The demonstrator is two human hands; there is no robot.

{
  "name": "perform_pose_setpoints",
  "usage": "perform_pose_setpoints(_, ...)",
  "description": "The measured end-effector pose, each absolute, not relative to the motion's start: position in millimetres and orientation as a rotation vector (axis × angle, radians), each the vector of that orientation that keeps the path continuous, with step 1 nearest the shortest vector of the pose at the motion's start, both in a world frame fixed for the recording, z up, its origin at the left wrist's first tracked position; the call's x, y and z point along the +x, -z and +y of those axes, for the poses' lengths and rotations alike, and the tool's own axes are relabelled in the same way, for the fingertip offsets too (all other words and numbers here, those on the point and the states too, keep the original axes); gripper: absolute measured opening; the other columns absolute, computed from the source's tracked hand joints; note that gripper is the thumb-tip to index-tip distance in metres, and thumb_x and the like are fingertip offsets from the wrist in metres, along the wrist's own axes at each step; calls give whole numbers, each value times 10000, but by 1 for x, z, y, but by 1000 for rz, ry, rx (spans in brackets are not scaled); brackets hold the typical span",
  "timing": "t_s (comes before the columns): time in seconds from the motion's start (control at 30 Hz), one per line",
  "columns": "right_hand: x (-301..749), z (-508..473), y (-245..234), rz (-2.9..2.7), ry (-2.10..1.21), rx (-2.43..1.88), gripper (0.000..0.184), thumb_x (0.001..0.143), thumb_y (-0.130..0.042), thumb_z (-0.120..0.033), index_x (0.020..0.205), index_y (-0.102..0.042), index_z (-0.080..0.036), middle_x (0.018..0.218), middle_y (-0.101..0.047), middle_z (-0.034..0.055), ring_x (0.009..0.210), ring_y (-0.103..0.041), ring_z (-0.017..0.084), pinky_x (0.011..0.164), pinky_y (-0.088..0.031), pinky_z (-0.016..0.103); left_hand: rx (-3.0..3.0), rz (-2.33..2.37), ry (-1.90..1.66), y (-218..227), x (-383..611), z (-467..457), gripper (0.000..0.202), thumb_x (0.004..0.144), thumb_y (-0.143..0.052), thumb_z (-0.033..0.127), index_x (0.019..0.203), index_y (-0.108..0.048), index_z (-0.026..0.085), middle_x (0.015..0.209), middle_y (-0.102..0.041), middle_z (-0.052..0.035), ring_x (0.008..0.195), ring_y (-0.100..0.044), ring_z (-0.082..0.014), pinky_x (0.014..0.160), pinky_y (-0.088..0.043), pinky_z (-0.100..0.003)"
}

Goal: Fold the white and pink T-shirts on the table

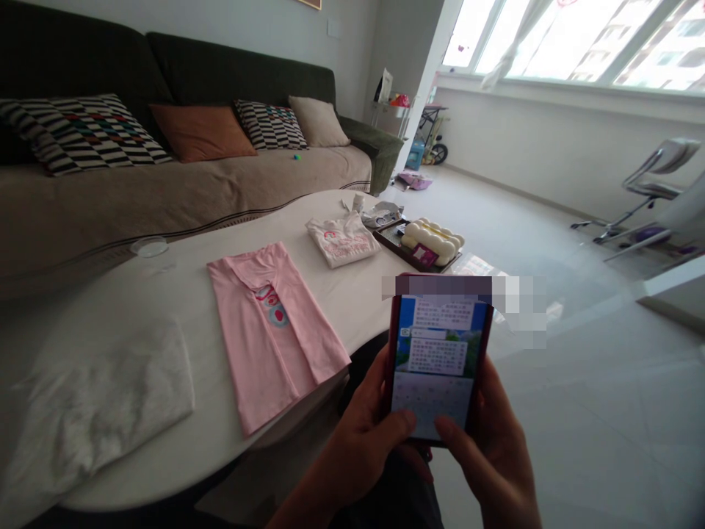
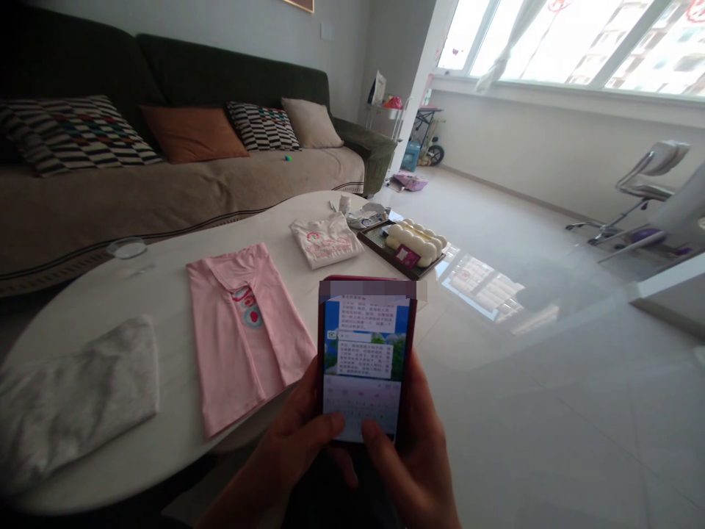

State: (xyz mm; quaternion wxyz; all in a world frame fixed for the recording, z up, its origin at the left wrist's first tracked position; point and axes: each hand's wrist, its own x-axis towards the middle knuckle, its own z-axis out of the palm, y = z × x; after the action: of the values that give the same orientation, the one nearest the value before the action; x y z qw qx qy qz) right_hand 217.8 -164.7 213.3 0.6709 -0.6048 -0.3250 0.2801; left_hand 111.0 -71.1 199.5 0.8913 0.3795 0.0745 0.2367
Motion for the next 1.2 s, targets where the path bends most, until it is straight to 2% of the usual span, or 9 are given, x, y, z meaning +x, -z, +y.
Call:
perform_pose_setpoints(0.07,217,-164,-214,-715,-611,-1373,669,825,-637,-261,1410,-330,-368,1371,-516,27,1227,-511,278,961,-485,430,787,162,-489,-201,111,-71,673,811,-612,207,1392,-315,370,1165,-581,-71,828,-631,-181,538,-569,-219)
perform_pose_setpoints(0.2,216,-164,-215,-753,-664,-1306,696,826,-631,-251,1425,-296,-366,1358,-528,39,1209,-530,267,939,-505,411,788,229,-477,-204,111,-72,630,845,-588,272,1397,-292,343,1153,-582,-76,703,-618,-127,506,-561,-218)
perform_pose_setpoints(0.4,217,-167,-216,-763,-697,-1266,683,834,-612,-227,1429,-301,-353,1395,-494,39,1231,-512,260,956,-494,384,929,293,-535,-209,115,-74,639,785,-681,233,1331,-350,263,1020,-631,-72,684,-607,-130,483,-534,-185)
perform_pose_setpoints(0.6,221,-169,-215,-705,-731,-1200,623,832,-609,-243,1391,-374,-387,1391,-500,3,1263,-473,285,980,-469,425,813,202,-523,-202,114,-74,650,799,-644,271,1366,-329,299,1110,-597,-83,808,-628,-183,542,-577,-240)
perform_pose_setpoints(0.73,228,-170,-211,-704,-791,-1153,612,821,-610,-258,1385,-396,-364,1381,-512,14,1270,-463,298,976,-469,446,681,206,-510,-197,115,-74,558,831,-565,329,1354,-375,290,1084,-597,-80,684,-626,-148,497,-578,-262)
perform_pose_setpoints(0.87,235,-169,-206,-788,-740,-1094,570,843,-570,-233,1381,-414,-335,1346,-547,42,1223,-513,308,870,-546,434,665,222,-513,-198,117,-73,530,835,-560,342,1337,-397,289,1052,-606,-75,634,-621,-133,475,-572,-257)
perform_pose_setpoints(1.03,232,-159,-216,-757,-632,-1139,484,899,-495,-266,1372,-414,-327,1188,-654,81,1009,-657,289,641,-592,358,648,119,-499,-198,116,-72,574,790,-610,328,1329,-416,294,1069,-601,-76,669,-623,-137,502,-570,-250)
perform_pose_setpoints(1.13,225,-153,-227,-759,-514,-1230,520,906,-502,-355,1397,-333,-347,1148,-656,87,999,-646,282,670,-565,379,646,91,-523,-198,116,-72,502,803,-590,329,1288,-467,294,1040,-606,-64,663,-619,-132,505,-570,-248)
perform_pose_setpoints(1.2,222,-152,-230,-798,-428,-1307,455,896,-519,-412,1334,-412,-343,1172,-629,78,1035,-615,270,720,-541,368,634,90,-531,-199,116,-71,447,818,-569,339,1257,-500,294,1029,-603,-56,653,-620,-129,502,-571,-251)
